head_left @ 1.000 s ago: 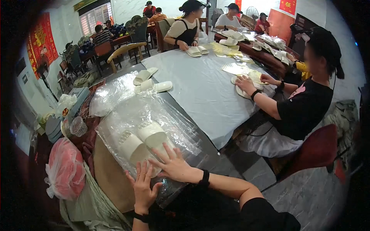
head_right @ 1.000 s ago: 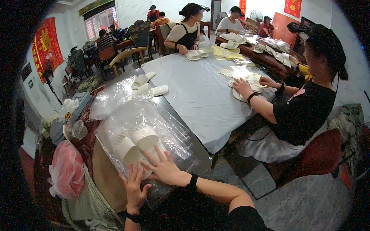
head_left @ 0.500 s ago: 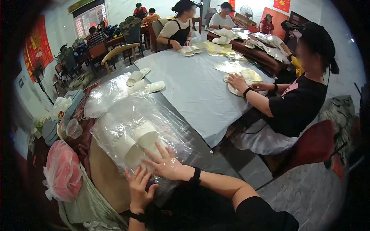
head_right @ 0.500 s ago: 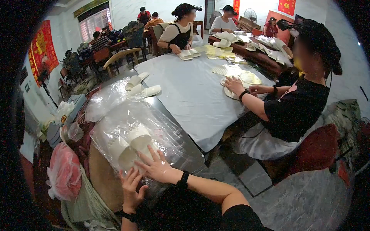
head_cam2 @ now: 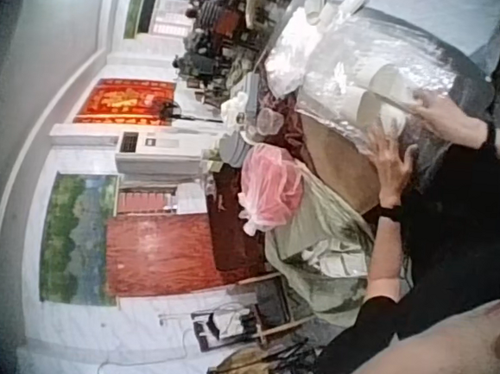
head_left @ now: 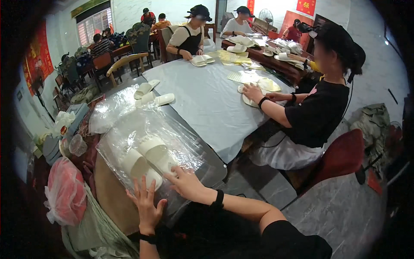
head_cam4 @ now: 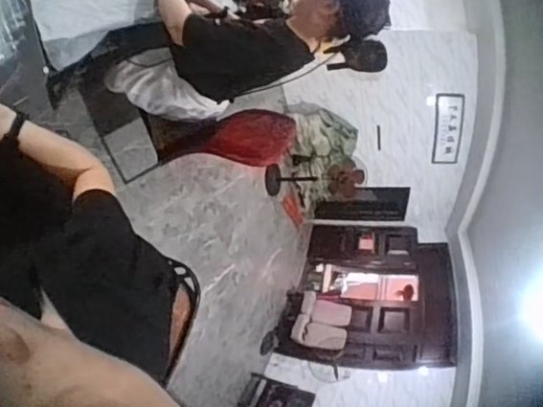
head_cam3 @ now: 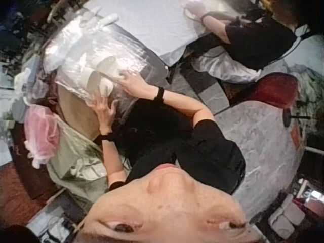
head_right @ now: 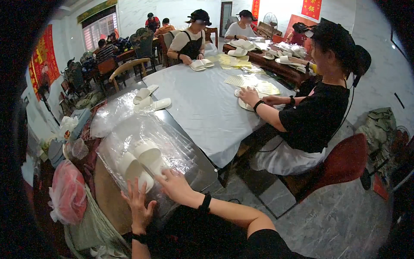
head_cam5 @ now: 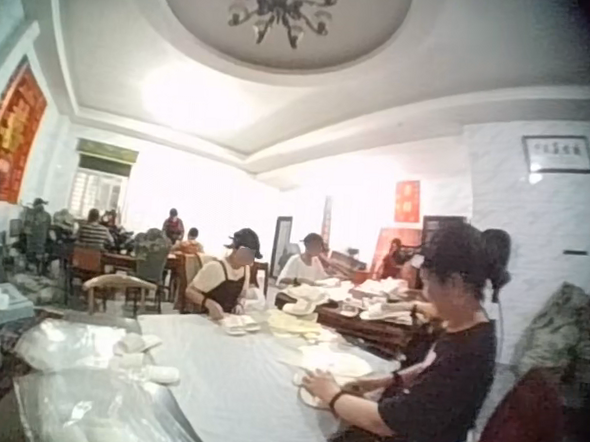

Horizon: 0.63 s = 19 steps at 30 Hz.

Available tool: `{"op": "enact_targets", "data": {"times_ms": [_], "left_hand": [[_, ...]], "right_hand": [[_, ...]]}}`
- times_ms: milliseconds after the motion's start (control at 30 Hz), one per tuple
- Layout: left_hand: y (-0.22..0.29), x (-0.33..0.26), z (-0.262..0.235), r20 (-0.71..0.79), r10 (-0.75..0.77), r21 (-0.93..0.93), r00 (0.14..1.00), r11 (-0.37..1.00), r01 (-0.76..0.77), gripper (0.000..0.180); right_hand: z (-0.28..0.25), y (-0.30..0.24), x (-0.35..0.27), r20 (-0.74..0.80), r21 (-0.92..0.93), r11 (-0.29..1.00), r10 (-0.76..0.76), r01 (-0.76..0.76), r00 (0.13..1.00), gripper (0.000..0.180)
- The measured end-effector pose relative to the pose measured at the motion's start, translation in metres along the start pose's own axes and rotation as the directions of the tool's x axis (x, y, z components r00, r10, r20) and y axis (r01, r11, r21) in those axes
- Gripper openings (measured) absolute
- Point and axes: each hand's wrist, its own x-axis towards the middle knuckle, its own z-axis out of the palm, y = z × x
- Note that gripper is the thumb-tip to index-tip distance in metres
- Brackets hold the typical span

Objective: Packing pairs of slippers into plastic bags and placing them into a large sack.

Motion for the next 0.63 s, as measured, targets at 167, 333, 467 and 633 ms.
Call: {"op": "enact_targets", "data": {"times_ms": [167,333,467,633], "left_hand": [[-0.001,0.001,0.001,0.046,-0.015,-0.022,0.999,1.0,0.016,0.076],[0.004,0.006,0.002,0.088,-0.014,-0.029,0.996,0.999,0.017,0.081],[0.0,0.003,0.0,0.089,-0.022,-0.076,0.996,0.997,0.029,0.084],[-0.008,-0.002,0.003,0.071,0.03,-0.035,0.997,0.999,-0.028,0.086]], "right_hand": [[0.005,-0.01,0.0,-0.099,0.004,0.984,-0.179,0.18,0.979,0.049],[0.01,-0.009,0.016,0.034,0.046,0.986,-0.161,0.159,0.986,0.049],[0.02,-0.012,0.028,-0.028,0.007,0.962,-0.271,0.271,0.962,0.049],[0.029,-0.01,0.032,-0.011,0.03,0.974,-0.226,0.226,0.974,0.064]]}}
